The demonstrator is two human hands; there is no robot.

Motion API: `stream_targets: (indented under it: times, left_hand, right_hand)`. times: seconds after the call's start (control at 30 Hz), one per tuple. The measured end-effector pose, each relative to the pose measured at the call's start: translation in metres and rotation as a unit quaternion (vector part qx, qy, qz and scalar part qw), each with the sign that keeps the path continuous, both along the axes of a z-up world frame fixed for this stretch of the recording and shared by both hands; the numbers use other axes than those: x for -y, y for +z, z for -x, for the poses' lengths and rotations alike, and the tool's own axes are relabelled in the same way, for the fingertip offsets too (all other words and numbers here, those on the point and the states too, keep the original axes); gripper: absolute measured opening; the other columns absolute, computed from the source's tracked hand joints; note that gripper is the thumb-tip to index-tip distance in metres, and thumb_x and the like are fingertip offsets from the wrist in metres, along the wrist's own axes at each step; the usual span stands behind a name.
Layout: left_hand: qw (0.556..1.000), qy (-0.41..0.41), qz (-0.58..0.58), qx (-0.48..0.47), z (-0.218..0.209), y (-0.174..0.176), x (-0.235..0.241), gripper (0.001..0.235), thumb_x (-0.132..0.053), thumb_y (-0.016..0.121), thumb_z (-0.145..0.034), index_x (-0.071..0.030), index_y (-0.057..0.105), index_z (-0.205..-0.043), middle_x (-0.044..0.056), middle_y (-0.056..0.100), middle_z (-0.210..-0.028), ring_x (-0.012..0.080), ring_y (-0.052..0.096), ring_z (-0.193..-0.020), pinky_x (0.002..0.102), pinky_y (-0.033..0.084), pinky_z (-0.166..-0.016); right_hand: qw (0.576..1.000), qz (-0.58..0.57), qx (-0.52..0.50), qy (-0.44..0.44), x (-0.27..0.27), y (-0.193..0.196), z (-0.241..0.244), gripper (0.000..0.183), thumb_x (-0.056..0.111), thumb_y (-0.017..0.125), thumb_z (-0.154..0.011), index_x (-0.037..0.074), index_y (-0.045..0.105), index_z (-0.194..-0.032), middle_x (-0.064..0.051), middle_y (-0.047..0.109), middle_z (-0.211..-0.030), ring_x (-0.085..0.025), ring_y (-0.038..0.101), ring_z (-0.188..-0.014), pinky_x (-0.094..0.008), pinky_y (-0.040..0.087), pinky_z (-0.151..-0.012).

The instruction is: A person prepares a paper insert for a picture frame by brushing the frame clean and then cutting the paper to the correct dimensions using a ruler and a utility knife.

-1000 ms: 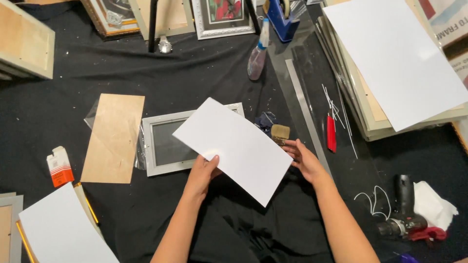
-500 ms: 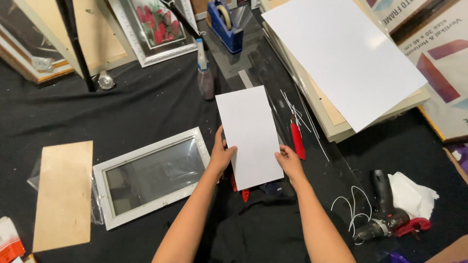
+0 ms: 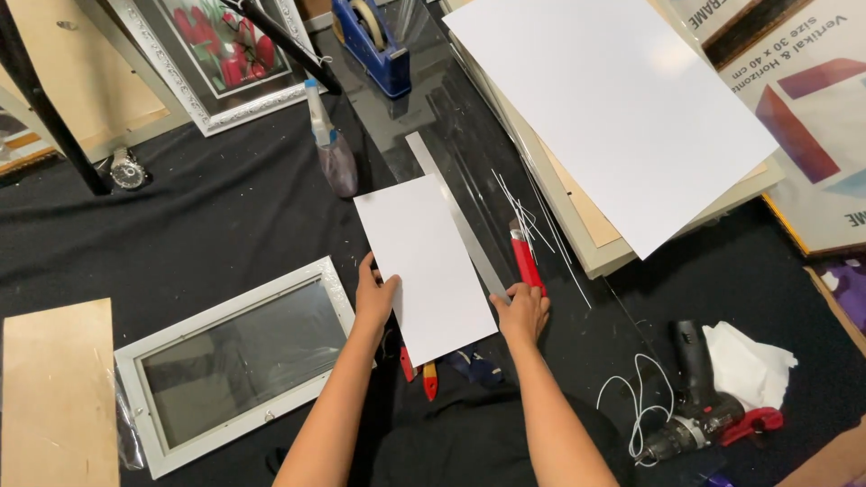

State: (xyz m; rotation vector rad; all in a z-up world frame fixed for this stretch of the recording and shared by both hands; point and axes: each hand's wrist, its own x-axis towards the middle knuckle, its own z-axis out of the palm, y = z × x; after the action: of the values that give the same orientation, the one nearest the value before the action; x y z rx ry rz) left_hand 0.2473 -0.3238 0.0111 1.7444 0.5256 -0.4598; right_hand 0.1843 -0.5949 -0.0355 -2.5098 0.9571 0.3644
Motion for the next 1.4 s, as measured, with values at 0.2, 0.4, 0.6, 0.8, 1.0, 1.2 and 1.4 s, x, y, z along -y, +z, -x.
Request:
stream_targets:
  times: [0.2, 0.4, 0.6, 0.8, 1.0, 1.2, 1.4]
  left_hand:
    - [1.000, 0.006, -0.018, 0.024, 0.007, 0.019, 0.004, 0.072, -0.009, 0.063, -0.096, -0.004, 0.031, -0.160, 0.019, 0.064, -0.133, 0.0323, 0.063, -0.115, 0.048, 0.053, -0.096]
    - [0.998, 0.031, -0.030, 0.055, 0.007, 0.019, 0.011, 0.064, -0.007, 0.061, -0.096, -0.004, 0.038, -0.156, 0.016, 0.069, -0.123, 0.0261, 0.064, -0.102, 0.043, 0.055, -0.087]
    - [0.996, 0.032, -0.035, 0.071, -0.005, 0.002, 0.030, 0.065, -0.005, 0.066, -0.094, -0.001, 0.040, -0.153, 0.017, 0.066, -0.121, 0.0239, 0.065, -0.099, 0.041, 0.058, -0.083]
    - [0.985, -0.023, -0.134, 0.105, -0.001, 0.018, 0.038, 0.083, -0.007, 0.073, -0.091, 0.009, 0.024, -0.156, 0.028, 0.054, -0.132, 0.0393, 0.060, -0.122, 0.052, 0.055, -0.098]
    - [0.843, -0.171, -0.405, 0.312, -0.023, 0.028, 0.066, 0.059, -0.013, 0.078, -0.086, -0.001, 0.056, -0.139, 0.018, 0.053, -0.135, 0.0354, 0.051, -0.127, 0.048, 0.045, -0.102]
    - [0.810, -0.304, -0.422, 0.272, -0.088, -0.011, 0.098, 0.070, -0.027, 0.081, -0.086, -0.009, 0.049, -0.146, 0.015, 0.048, -0.152, 0.0330, 0.044, -0.143, 0.050, 0.034, -0.116]
    - [0.770, -0.377, -0.459, 0.233, -0.114, -0.050, 0.094, 0.093, -0.048, 0.084, -0.078, -0.012, 0.042, -0.153, 0.012, 0.045, -0.159, 0.0308, 0.042, -0.146, 0.055, 0.028, -0.120]
  right_hand:
    - [0.997, -0.030, 0.067, 0.007, -0.010, 0.005, 0.003, 0.020, 0.027, 0.073, -0.092, 0.015, 0.057, -0.095, -0.008, 0.058, -0.110, -0.035, 0.058, -0.113, -0.048, 0.050, -0.091]
    - [0.991, -0.025, 0.128, -0.003, -0.008, 0.019, 0.003, 0.015, 0.020, 0.063, -0.100, 0.011, 0.061, -0.112, -0.011, 0.070, -0.105, -0.036, 0.064, -0.112, -0.050, 0.050, -0.095]
    - [0.967, -0.133, 0.214, -0.038, -0.012, 0.040, -0.005, 0.030, 0.020, 0.063, -0.098, 0.014, 0.057, -0.127, -0.019, 0.069, -0.115, -0.040, 0.062, -0.119, -0.051, 0.050, -0.100]
    - [0.967, -0.163, 0.198, 0.009, -0.025, 0.042, -0.007, 0.044, 0.013, 0.073, -0.088, 0.009, 0.056, -0.128, -0.021, 0.063, -0.125, -0.039, 0.058, -0.126, -0.049, 0.050, -0.104]
    - [0.967, -0.134, 0.216, 0.016, -0.027, 0.024, -0.005, 0.041, 0.012, 0.075, -0.088, 0.012, 0.059, -0.126, -0.011, 0.056, -0.120, -0.030, 0.059, -0.121, -0.044, 0.053, -0.101]
    - [0.969, -0.089, 0.229, 0.028, -0.037, 0.029, -0.002, 0.037, 0.018, 0.073, -0.094, 0.014, 0.062, -0.129, -0.011, 0.056, -0.115, -0.036, 0.058, -0.116, -0.049, 0.050, -0.095]
    - [0.972, -0.005, 0.229, 0.056, -0.033, 0.004, 0.001, 0.034, 0.026, 0.077, -0.090, 0.024, 0.066, -0.122, -0.004, 0.057, -0.109, -0.031, 0.058, -0.104, -0.045, 0.048, -0.091]
